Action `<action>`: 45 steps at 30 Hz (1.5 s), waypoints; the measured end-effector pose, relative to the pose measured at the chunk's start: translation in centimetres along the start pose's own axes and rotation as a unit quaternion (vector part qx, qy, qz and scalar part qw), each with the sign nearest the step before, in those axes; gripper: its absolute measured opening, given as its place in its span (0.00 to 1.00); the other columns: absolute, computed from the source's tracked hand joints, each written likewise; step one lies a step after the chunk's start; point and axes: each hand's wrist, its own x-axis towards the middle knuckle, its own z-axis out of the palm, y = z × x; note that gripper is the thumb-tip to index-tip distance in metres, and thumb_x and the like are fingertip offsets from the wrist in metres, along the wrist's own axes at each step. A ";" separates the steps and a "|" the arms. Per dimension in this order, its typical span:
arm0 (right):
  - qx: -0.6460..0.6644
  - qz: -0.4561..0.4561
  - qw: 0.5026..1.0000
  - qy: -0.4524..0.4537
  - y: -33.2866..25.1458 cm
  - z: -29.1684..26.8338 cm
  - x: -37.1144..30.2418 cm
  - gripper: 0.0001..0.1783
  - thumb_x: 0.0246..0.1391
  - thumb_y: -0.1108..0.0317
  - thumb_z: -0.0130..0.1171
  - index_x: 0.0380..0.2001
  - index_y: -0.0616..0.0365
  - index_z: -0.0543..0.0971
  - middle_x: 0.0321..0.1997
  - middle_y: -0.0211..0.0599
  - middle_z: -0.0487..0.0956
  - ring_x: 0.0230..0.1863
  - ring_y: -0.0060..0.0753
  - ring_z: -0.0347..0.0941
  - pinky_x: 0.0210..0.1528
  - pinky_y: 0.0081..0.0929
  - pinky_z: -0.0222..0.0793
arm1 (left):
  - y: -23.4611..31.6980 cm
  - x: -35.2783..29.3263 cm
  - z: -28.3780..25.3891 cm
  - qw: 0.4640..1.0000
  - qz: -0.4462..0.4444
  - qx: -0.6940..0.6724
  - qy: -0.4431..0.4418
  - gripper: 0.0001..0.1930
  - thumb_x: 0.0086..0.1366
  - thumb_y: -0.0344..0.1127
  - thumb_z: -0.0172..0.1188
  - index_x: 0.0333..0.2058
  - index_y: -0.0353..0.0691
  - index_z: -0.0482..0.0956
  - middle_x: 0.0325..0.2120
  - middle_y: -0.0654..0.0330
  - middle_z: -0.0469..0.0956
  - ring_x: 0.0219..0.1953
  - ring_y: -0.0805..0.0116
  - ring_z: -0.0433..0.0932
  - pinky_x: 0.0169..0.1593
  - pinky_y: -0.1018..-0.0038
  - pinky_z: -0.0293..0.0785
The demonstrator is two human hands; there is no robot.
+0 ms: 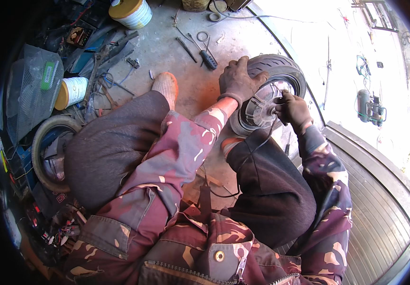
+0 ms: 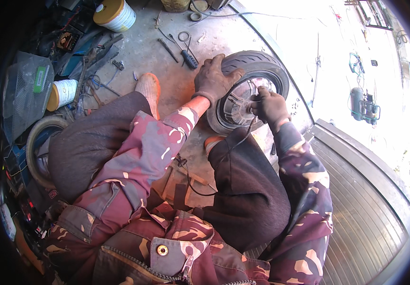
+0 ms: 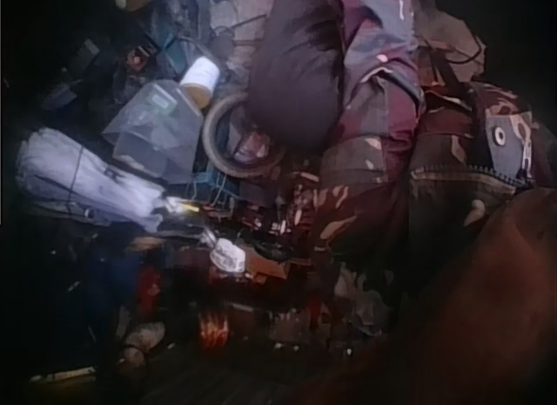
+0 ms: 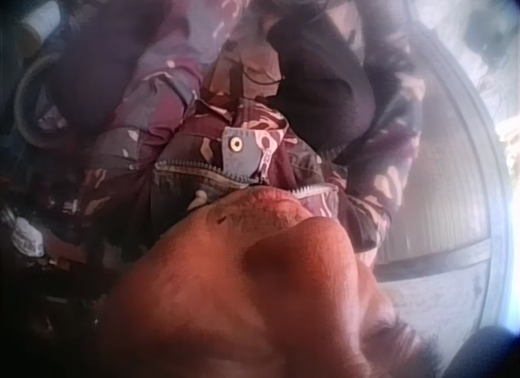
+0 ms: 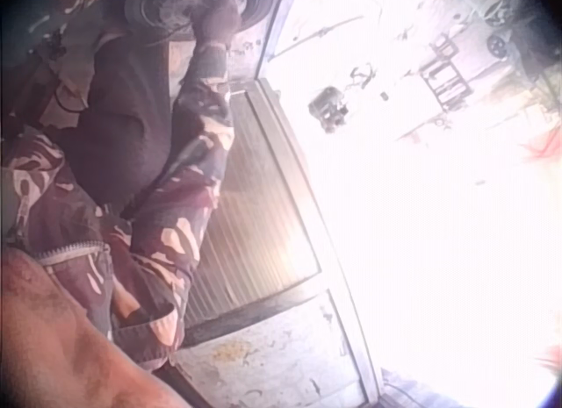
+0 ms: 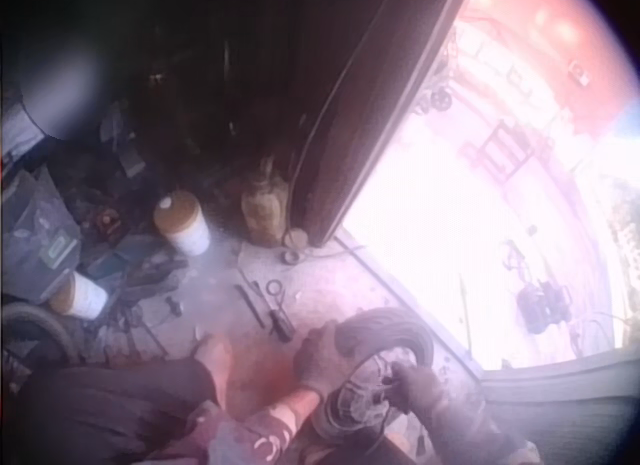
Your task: The person sits on the floor and uses a screwdriver to adjust components on a motorcycle wheel hub. They repeatedly insert and turn the screwdriver in the hub while holding the wheel steady with the other hand.
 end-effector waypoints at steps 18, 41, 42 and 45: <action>0.133 0.066 0.989 -0.021 -0.1 -1.2 -0.1 0.21 0.78 0.53 0.51 0.49 0.63 0.79 0.38 0.44 0.87 0.29 0.32 0.80 0.25 0.30 0.74 | 0.1 0.0 0.1 1.000 0.003 -0.005 0.005 0.46 0.60 0.72 0.70 0.68 0.47 0.74 0.59 0.43 0.78 0.62 0.44 0.78 0.63 0.54 0.78; -0.399 -0.273 0.859 0.168 -0.3 0.0 -3.1 0.22 0.67 0.48 0.65 0.55 0.51 0.86 0.48 0.43 0.86 0.48 0.47 0.84 0.50 0.48 0.77 | -0.1 0.0 0.3 1.000 0.011 -0.014 0.020 0.45 0.59 0.72 0.70 0.65 0.47 0.74 0.57 0.43 0.79 0.62 0.43 0.78 0.61 0.51 0.77; -0.453 -0.308 0.821 0.160 -0.9 -0.3 -3.3 0.22 0.66 0.48 0.66 0.54 0.51 0.87 0.47 0.43 0.86 0.48 0.47 0.84 0.50 0.48 0.77 | -0.2 0.0 0.5 0.999 0.015 -0.020 0.027 0.44 0.59 0.72 0.70 0.64 0.48 0.75 0.55 0.43 0.79 0.61 0.42 0.78 0.60 0.50 0.77; -0.559 -0.350 0.741 0.126 -2.3 -0.6 -3.7 0.20 0.63 0.47 0.67 0.47 0.50 0.88 0.43 0.42 0.86 0.47 0.49 0.85 0.49 0.50 0.77 | -0.4 0.1 0.9 0.999 0.024 -0.014 0.043 0.44 0.59 0.72 0.71 0.64 0.48 0.75 0.55 0.43 0.79 0.61 0.42 0.78 0.60 0.50 0.77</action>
